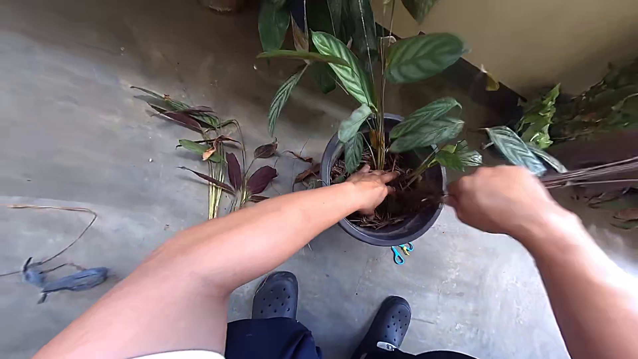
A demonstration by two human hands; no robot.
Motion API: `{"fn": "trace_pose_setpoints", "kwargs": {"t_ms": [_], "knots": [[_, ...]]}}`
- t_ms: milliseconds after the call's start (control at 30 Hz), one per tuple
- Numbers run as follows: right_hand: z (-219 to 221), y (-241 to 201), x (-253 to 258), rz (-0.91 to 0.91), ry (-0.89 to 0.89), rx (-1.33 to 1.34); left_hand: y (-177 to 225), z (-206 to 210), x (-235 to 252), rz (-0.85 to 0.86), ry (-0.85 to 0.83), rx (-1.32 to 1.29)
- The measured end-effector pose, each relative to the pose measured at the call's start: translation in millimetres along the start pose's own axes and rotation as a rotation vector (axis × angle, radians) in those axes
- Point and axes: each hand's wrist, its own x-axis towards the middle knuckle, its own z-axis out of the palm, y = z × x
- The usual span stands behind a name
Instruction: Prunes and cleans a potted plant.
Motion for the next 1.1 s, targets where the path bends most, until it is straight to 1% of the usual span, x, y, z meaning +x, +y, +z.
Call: {"fn": "trace_pose_setpoints", "kwargs": {"t_ms": [67,133,233,333,400,467,533,567,600,633,667,700,733,767,833,933,1000,1033,1100], "knots": [[-0.9,0.7,-6.4,0.021,-0.005,-0.021,2.8,3.8,0.7,0.01,-0.028,0.008],[3.9,3.0,-8.5,0.029,-0.009,-0.014,3.2,-1.4,-1.1,0.016,-0.035,0.026],[-5.7,19.2,-25.4,0.04,0.072,-0.018,-4.9,-10.6,-7.9,-0.014,-0.092,-0.021],[-15.4,31.2,-41.9,0.046,0.198,-0.034,-12.5,-11.3,-13.3,-0.041,-0.107,-0.037],[-25.6,26.4,-44.5,0.045,0.19,-0.066,-14.4,-16.9,-15.4,-0.052,-0.111,-0.053],[-32.4,22.5,-47.6,0.011,0.215,-0.066,-10.9,-32.2,-21.0,-0.046,-0.089,-0.083],[-35.2,22.7,-52.1,-0.054,0.343,-0.027,-8.8,-52.2,-29.2,-0.09,-0.036,-0.19],[-35.4,19.2,-49.7,-0.078,0.383,-0.006,-14.4,-55.2,-30.1,-0.109,0.027,-0.269],[-36.4,9.7,-42.0,-0.076,0.338,0.015,-20.6,-56.7,-31.9,-0.103,0.109,-0.346],[-36.5,-5.7,-28.5,-0.059,0.203,0.027,-25.1,-59.4,-34.8,-0.09,0.179,-0.395],[-33.1,-21.9,-11.9,-0.054,0.045,0.026,-26.2,-65.9,-39.5,-0.09,0.218,-0.421],[-27.3,-34.5,3.1,-0.057,-0.075,0.024,-25.0,-74.7,-45.8,-0.101,0.235,-0.418],[-23.3,-42.1,12.9,-0.063,-0.136,0.015,-23.2,-83.2,-52.7,-0.118,0.244,-0.403],[-23.2,-45.1,18.2,-0.078,-0.141,-0.006,-22.5,-90.2,-58.7,-0.127,0.252,-0.398],[-24.5,-47.2,21.0,-0.119,-0.069,-0.019,-18.1,-89.3,-66.1,-0.108,0.242,-0.468],[-23.0,-52.0,29.6,-0.153,0.075,-0.093,-5.4,-74.5,-58.4,0.002,0.209,-0.602],[-19.5,-53.9,34.6,-0.225,0.253,-0.15,0.2,-65.1,-46.7,0.026,0.208,-0.599],[-16.8,-53.6,34.4,-0.274,0.353,-0.145,3.2,-58.8,-41.8,0.028,0.236,-0.595],[-11.5,-46.5,26.6,-0.385,0.566,-0.082,10.7,-51.8,-36.9,0.006,0.291,-0.676]]}}
